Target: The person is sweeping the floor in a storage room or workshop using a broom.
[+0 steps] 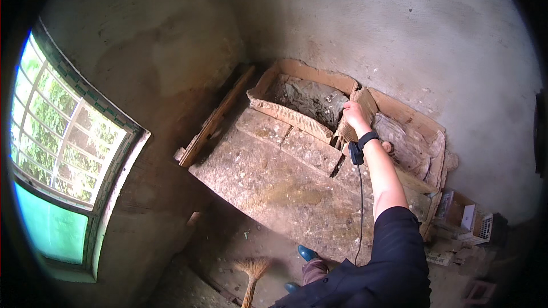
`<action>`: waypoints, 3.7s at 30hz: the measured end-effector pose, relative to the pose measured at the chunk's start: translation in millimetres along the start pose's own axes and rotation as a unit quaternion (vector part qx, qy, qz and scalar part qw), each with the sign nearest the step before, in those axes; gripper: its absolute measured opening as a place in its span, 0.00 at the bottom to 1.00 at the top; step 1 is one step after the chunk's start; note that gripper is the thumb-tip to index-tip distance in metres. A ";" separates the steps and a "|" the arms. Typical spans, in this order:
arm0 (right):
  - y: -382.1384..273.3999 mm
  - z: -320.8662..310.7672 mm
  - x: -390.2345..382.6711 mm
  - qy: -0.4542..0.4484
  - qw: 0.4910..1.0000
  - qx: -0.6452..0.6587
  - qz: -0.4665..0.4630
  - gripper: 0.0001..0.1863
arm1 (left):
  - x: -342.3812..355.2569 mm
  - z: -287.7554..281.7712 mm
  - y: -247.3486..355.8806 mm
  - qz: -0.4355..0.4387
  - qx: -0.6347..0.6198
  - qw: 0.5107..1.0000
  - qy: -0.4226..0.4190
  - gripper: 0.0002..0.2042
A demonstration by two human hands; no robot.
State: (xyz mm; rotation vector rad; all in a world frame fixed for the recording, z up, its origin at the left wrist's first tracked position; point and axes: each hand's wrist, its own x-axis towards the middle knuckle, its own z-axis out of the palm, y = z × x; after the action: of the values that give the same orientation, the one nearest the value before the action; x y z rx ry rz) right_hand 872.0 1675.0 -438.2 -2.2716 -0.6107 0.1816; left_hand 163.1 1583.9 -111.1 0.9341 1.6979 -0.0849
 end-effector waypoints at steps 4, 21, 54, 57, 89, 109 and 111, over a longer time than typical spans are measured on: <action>-15.8 2.2 29.6 -0.078 0.987 -0.138 0.032 0.13 | 16.5 14.1 28.5 -0.014 0.003 1.000 0.017 0.17; -26.6 67.8 92.5 -0.185 0.975 -0.118 -0.043 0.13 | 67.4 35.6 81.0 -0.061 0.013 0.997 0.034 0.17; -93.8 61.3 67.6 -0.065 0.980 -0.060 -0.180 0.04 | 71.4 -6.5 5.0 -0.072 -0.042 0.997 -0.006 0.17; -133.3 25.0 54.8 -0.029 0.979 -0.028 -0.202 0.04 | 63.0 -16.0 -8.6 -0.059 -0.042 0.997 -0.021 0.17; -452.8 -2.3 -468.2 -0.479 0.826 0.253 -0.155 0.12 | 7.0 -93.2 -347.4 0.014 -0.178 0.974 -0.139 0.28; -495.1 55.2 -576.8 -0.458 0.836 0.222 -0.205 0.10 | -9.1 -111.3 -391.7 0.016 -0.226 0.962 -0.150 0.22; -499.5 48.3 -580.5 -0.465 0.809 0.305 -0.189 0.10 | -14.5 -114.7 -392.4 -0.011 -0.218 0.964 -0.154 0.22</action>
State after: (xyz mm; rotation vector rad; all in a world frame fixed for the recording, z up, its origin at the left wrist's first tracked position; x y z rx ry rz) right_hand 163.3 1724.4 -148.3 -1.2805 -1.2615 1.1515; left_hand -167.6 1366.1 -213.6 0.5400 1.3615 0.1208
